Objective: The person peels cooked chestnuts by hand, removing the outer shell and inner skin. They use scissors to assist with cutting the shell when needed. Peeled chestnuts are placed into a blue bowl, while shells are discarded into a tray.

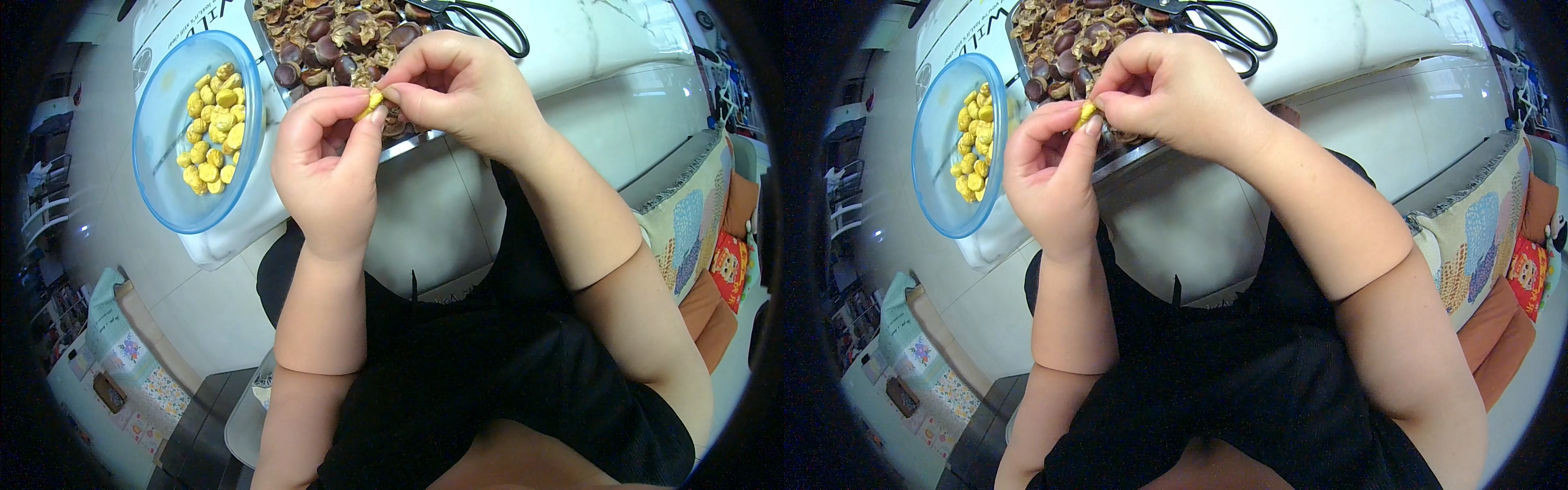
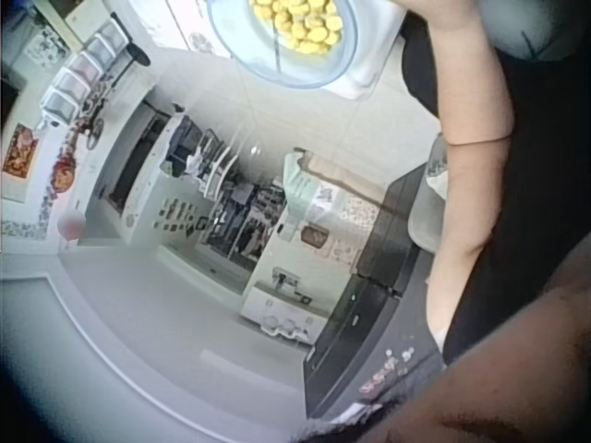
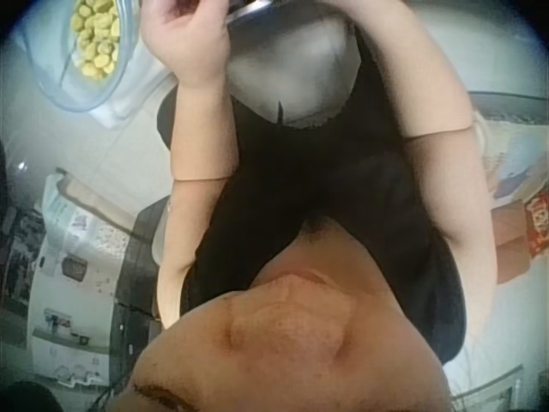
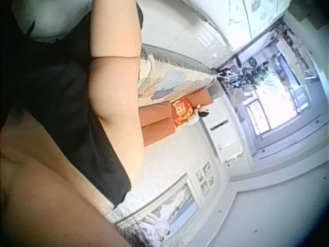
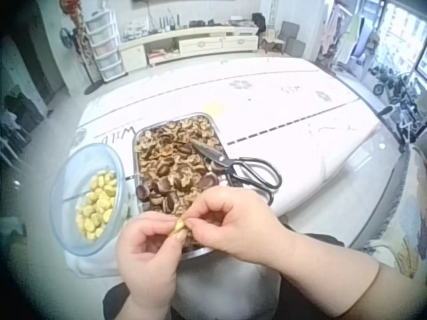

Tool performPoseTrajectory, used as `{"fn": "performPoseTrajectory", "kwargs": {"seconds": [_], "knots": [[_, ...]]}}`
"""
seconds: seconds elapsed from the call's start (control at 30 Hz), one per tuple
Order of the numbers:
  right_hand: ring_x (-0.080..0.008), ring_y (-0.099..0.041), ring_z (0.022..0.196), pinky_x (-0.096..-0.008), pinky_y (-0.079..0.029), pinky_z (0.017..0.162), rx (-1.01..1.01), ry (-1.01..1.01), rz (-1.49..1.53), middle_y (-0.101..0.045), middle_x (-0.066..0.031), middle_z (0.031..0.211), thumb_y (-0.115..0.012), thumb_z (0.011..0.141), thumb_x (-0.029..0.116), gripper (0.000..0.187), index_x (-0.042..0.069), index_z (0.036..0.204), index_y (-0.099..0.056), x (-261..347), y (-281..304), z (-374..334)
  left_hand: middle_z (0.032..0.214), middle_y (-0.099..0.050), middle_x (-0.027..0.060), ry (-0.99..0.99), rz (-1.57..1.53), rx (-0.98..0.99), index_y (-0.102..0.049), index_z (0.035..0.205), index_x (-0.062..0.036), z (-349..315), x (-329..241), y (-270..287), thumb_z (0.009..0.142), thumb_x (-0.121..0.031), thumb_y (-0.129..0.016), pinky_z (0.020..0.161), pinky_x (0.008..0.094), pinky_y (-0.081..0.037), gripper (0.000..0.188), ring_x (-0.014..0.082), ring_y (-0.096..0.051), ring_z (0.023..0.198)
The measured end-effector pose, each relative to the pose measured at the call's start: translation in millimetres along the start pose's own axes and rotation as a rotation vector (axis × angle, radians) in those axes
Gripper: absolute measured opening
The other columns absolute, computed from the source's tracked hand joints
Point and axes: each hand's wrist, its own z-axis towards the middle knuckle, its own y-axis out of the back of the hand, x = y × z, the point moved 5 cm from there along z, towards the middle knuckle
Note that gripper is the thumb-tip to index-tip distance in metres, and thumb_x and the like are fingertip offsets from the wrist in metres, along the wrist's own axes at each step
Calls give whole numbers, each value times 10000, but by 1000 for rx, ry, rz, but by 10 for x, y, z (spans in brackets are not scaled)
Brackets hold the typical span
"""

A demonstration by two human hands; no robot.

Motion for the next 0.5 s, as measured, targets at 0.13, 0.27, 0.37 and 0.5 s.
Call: {"fn": "performPoseTrajectory", "kwargs": {"seconds": [0.13, 0.27, 0.37, 0.5], "knots": [[-96, -614, 650, -246, -509, 631, 14, -29, 12, -667, -43, 716, -692, 776, 127, 110, 25, 816, -689, -4, -3, 6, 1031, -611, 114, -14, 5, 4, -593, 952, 19, 3, -2, 16, 796, 122, -640, 801, 251, -513, 193, 144, -607, 908], [-103, -623, 656, -253, -514, 639, 14, -28, -1, -673, -53, 726, -690, 779, 121, 112, 21, 832, -691, 14, 28, 3, 1009, -621, 105, -7, 80, 22, -599, 963, 18, 25, -14, 19, 795, 118, -642, 796, 248, -513, 200, 141, -613, 892], [-147, -642, 670, -270, -520, 646, 44, 79, -109, -678, -77, 745, -686, 774, 112, 113, 26, 847, -695, 85, 35, 11, 982, -624, 89, 65, 82, -6, -599, 972, 20, 22, -16, 13, 785, 113, -637, 770, 243, -517, 213, 128, -616, 852], [-244, -657, 728, -318, -527, 668, 86, 334, -326, -668, -112, 780, -682, 753, 117, 120, 44, 848, -698, 167, 41, 22, 938, -637, 73, 99, 173, 23, -598, 973, 19, 14, -37, -1, 776, 92, -640, 744, 241, -515, 213, 116, -619, 807]]}}
